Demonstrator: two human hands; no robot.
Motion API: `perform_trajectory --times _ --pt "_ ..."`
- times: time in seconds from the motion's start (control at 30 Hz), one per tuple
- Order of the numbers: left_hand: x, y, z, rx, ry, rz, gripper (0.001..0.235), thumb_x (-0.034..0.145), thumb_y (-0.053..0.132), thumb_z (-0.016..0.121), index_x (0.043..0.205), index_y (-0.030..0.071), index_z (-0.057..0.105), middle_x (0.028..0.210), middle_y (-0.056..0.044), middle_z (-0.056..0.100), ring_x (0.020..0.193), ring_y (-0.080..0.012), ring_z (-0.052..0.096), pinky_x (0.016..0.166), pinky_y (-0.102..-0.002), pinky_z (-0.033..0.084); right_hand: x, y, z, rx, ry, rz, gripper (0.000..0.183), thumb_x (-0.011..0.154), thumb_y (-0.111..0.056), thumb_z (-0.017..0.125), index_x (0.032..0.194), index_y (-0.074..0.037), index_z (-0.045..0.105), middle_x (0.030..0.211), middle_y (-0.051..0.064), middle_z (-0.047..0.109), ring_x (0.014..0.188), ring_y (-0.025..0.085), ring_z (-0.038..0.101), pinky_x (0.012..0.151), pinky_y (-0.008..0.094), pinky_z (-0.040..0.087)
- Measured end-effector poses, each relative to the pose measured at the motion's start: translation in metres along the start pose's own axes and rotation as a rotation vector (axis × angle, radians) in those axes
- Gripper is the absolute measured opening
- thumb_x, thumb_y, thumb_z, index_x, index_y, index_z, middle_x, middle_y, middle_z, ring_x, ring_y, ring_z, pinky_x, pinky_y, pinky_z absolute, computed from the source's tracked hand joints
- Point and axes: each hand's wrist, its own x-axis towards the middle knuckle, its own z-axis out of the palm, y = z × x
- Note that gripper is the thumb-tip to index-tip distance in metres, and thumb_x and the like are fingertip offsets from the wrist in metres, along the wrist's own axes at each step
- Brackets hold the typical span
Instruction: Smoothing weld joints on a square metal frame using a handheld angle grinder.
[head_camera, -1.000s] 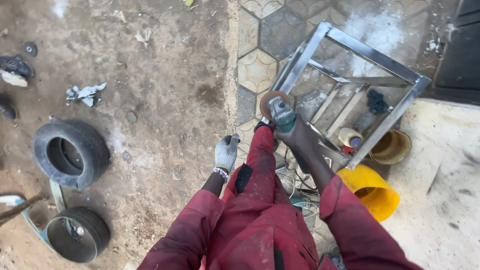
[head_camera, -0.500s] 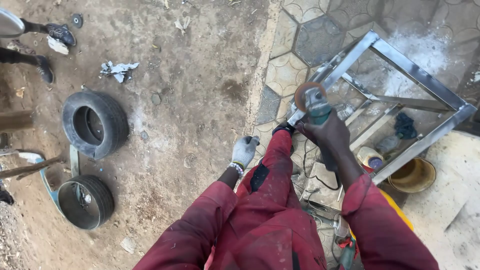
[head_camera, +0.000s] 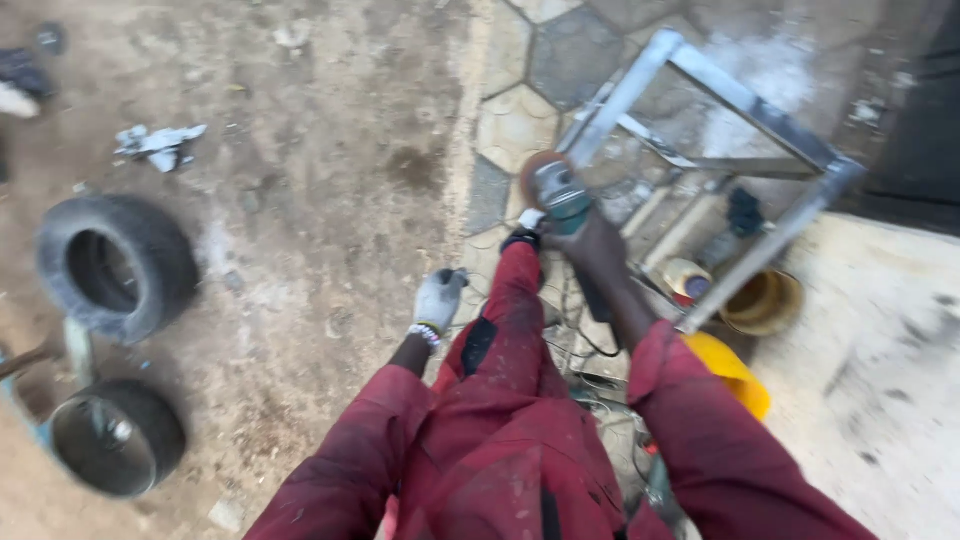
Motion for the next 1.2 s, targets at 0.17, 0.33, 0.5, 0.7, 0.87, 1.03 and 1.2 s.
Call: perform_trajectory --times 0.17,0.33,0.5,0.7,0.87,1.03,1.2 --pt "-0.019 0.005 -0.009 0.065 -0.015 -0.034 0.050 0.115 0.063 0.075 0.123 0.018 0.096 0.125 -0.010 0.096 0.140 -0.0405 0.084 0.122 -0.058 0.064 -0.043 0.025 0.048 -0.173 -0.085 0.029 0.093 0.089 -0.068 0.094 0.157 -0.011 0.068 0.145 0.026 0.088 0.146 0.052 0.081 0.127 0.069 0.061" --pt "-0.031 0.016 -0.027 0.131 0.004 -0.114 0.049 0.113 0.065 0.073 0.121 0.024 0.097 0.123 -0.007 0.096 0.138 -0.0394 0.085 0.120 -0.056 0.065 -0.065 0.016 0.071 -0.227 -0.202 0.124 0.107 0.096 -0.074 0.081 0.182 -0.022 0.044 0.149 0.027 0.087 0.144 0.051 0.083 0.121 0.067 0.065" --pt "-0.038 0.019 -0.033 0.120 0.017 -0.109 0.051 0.113 0.063 0.073 0.124 0.019 0.096 0.122 -0.008 0.096 0.134 -0.0401 0.087 0.116 -0.057 0.067 -0.063 0.014 0.080 -0.161 -0.139 0.151 0.101 0.096 -0.075 0.082 0.175 -0.020 0.051 0.144 0.029 0.088 0.142 0.053 0.084 0.121 0.068 0.065" --pt "-0.056 0.042 -0.041 0.107 0.017 -0.051 0.055 0.115 0.058 0.072 0.123 0.010 0.096 0.124 -0.021 0.094 0.137 -0.0521 0.083 0.116 -0.065 0.063 -0.079 0.020 0.103 -0.151 -0.120 0.133 0.089 0.097 -0.075 0.075 0.162 -0.019 0.054 0.129 0.029 0.090 0.130 0.055 0.088 0.111 0.069 0.069" --pt "-0.048 0.027 -0.037 0.134 0.015 -0.044 0.052 0.114 0.059 0.073 0.119 0.013 0.097 0.120 -0.019 0.095 0.134 -0.0502 0.084 0.114 -0.063 0.064 -0.099 -0.007 0.065 -0.165 -0.154 0.178 0.094 0.100 -0.065 0.073 0.175 -0.015 0.045 0.135 0.031 0.089 0.135 0.057 0.086 0.115 0.072 0.067" --pt "-0.018 -0.011 -0.030 0.062 0.012 -0.067 0.054 0.112 0.060 0.076 0.120 0.011 0.096 0.115 -0.015 0.094 0.119 -0.0400 0.089 0.098 -0.052 0.073 -0.095 0.025 0.074 -0.249 -0.161 0.204 0.090 0.096 -0.080 0.074 0.158 -0.018 0.056 0.130 0.028 0.091 0.130 0.055 0.088 0.111 0.070 0.068" --pt "-0.027 0.003 -0.034 0.124 0.002 -0.028 0.054 0.115 0.059 0.073 0.119 0.011 0.097 0.120 -0.019 0.095 0.132 -0.0504 0.085 0.110 -0.063 0.066 -0.099 0.035 0.079 -0.269 -0.224 0.228 0.085 0.099 -0.078 0.071 0.152 -0.015 0.055 0.136 0.030 0.089 0.135 0.056 0.086 0.115 0.072 0.065"
